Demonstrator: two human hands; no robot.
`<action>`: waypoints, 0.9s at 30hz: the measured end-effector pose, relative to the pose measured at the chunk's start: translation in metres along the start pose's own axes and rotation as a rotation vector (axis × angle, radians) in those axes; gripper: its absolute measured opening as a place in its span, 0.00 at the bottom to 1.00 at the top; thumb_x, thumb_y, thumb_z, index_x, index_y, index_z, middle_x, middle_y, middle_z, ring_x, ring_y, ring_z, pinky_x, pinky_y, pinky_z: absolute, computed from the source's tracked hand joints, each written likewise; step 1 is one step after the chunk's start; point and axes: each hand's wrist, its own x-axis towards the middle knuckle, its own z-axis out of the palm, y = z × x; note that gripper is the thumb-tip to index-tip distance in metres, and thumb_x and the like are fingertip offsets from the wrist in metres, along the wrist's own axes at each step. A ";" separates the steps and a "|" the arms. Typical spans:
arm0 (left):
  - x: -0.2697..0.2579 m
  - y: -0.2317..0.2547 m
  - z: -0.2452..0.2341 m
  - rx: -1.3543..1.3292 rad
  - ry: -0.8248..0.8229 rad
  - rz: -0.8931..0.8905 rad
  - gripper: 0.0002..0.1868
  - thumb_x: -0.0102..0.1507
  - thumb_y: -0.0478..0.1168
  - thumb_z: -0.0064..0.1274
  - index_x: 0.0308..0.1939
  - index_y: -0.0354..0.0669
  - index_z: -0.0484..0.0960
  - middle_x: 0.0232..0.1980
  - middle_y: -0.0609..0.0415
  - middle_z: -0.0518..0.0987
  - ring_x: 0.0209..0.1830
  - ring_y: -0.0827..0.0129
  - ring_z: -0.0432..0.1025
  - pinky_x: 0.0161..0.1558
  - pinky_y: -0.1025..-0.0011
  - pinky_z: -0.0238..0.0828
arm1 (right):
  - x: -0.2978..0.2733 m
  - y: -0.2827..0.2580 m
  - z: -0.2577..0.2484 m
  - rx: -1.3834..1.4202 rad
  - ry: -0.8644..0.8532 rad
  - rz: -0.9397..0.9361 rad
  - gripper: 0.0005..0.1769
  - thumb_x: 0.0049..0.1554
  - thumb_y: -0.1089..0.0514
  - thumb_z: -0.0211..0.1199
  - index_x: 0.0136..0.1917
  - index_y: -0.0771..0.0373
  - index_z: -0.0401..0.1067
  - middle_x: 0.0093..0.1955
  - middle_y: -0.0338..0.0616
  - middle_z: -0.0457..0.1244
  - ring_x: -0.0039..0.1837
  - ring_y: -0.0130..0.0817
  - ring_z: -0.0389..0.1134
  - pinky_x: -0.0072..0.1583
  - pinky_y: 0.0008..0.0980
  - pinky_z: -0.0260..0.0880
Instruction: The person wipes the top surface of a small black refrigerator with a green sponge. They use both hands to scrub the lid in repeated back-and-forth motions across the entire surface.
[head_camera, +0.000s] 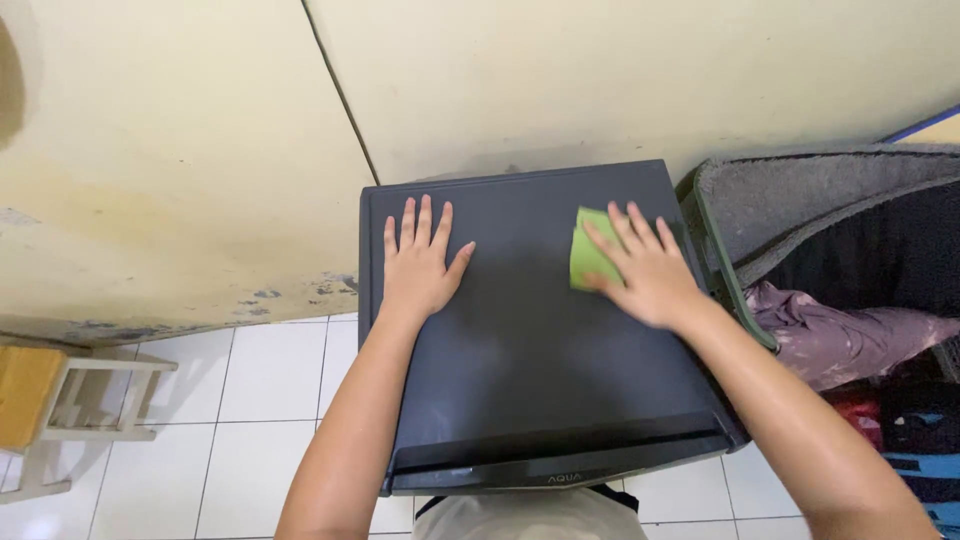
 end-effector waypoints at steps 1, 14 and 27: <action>0.001 0.000 0.000 0.006 -0.007 0.003 0.39 0.72 0.67 0.29 0.82 0.53 0.52 0.85 0.43 0.47 0.85 0.51 0.34 0.78 0.45 0.17 | 0.017 0.005 0.000 0.022 -0.034 0.071 0.42 0.63 0.26 0.40 0.85 0.36 0.42 0.87 0.48 0.37 0.86 0.54 0.34 0.78 0.66 0.35; -0.004 0.000 -0.010 0.057 -0.101 0.027 0.57 0.60 0.84 0.30 0.82 0.53 0.48 0.85 0.43 0.43 0.86 0.50 0.31 0.78 0.44 0.15 | -0.004 -0.100 -0.030 0.139 -0.074 -0.267 0.40 0.66 0.30 0.36 0.85 0.44 0.43 0.86 0.50 0.38 0.86 0.53 0.32 0.78 0.62 0.28; 0.004 -0.009 0.014 0.061 0.088 0.066 0.50 0.64 0.79 0.26 0.81 0.52 0.51 0.84 0.45 0.45 0.84 0.53 0.34 0.77 0.46 0.22 | -0.120 -0.057 -0.012 -0.088 0.084 -0.187 0.48 0.60 0.28 0.46 0.86 0.43 0.39 0.88 0.51 0.30 0.86 0.53 0.26 0.78 0.56 0.25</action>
